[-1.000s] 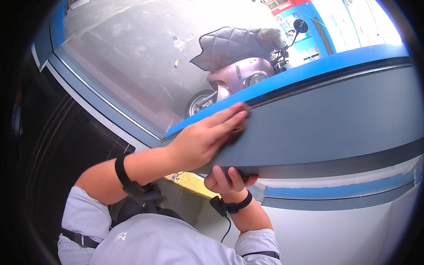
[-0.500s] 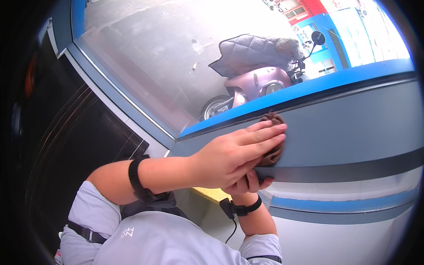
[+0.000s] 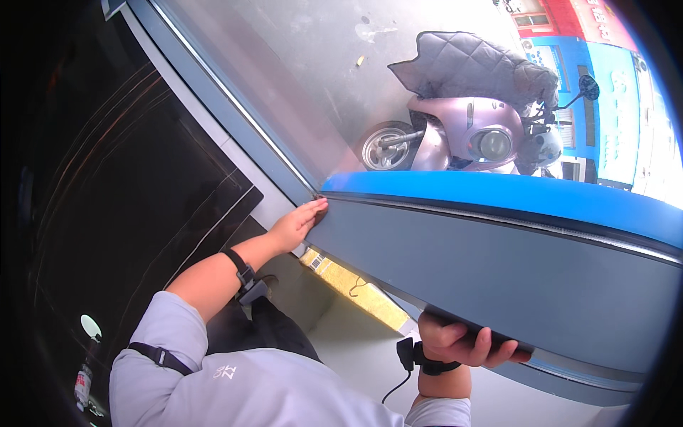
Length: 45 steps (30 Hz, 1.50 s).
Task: Cleaning a glass window pane and its frame using a cloth.
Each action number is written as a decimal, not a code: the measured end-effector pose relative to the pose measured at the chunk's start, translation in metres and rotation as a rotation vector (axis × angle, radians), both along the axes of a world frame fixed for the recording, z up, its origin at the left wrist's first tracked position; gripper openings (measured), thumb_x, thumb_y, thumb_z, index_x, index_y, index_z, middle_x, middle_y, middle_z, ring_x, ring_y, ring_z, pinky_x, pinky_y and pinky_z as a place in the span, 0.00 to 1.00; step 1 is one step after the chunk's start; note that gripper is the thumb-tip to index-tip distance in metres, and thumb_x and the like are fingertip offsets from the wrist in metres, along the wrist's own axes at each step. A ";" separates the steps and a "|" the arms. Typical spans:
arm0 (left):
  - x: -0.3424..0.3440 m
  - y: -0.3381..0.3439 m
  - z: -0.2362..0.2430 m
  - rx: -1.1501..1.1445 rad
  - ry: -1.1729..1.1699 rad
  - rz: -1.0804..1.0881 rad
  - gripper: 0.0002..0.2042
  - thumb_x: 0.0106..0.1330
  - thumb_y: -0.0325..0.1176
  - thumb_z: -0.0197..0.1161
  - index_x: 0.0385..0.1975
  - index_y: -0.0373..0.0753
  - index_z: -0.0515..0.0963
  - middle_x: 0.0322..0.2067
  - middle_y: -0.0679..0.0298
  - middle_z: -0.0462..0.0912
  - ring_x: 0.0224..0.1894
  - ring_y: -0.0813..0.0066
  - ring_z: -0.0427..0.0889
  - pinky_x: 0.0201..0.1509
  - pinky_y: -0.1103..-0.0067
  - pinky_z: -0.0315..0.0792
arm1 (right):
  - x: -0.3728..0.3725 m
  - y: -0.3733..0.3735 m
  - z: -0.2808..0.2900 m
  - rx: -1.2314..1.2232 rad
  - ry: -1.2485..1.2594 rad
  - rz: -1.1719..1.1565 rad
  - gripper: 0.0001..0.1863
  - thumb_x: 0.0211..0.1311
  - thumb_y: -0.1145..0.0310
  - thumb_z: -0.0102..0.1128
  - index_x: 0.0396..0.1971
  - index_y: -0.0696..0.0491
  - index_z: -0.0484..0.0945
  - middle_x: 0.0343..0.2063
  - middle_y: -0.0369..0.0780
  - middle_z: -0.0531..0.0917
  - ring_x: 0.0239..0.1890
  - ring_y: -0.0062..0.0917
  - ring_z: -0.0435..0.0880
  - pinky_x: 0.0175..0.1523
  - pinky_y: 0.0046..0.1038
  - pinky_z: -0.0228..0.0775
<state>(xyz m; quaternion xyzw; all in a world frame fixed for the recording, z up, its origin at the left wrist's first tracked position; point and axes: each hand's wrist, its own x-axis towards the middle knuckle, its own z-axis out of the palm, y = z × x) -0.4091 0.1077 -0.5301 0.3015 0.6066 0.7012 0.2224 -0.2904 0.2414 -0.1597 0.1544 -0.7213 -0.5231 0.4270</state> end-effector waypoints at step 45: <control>0.020 -0.004 -0.036 -0.009 -0.155 0.081 0.20 0.72 0.21 0.52 0.63 0.31 0.75 0.68 0.51 0.74 0.72 0.61 0.70 0.76 0.73 0.62 | -0.008 0.009 -0.023 -0.398 -0.032 0.255 0.17 0.64 0.65 0.42 0.46 0.56 0.76 0.59 0.54 0.73 0.72 0.50 0.63 0.77 0.68 0.37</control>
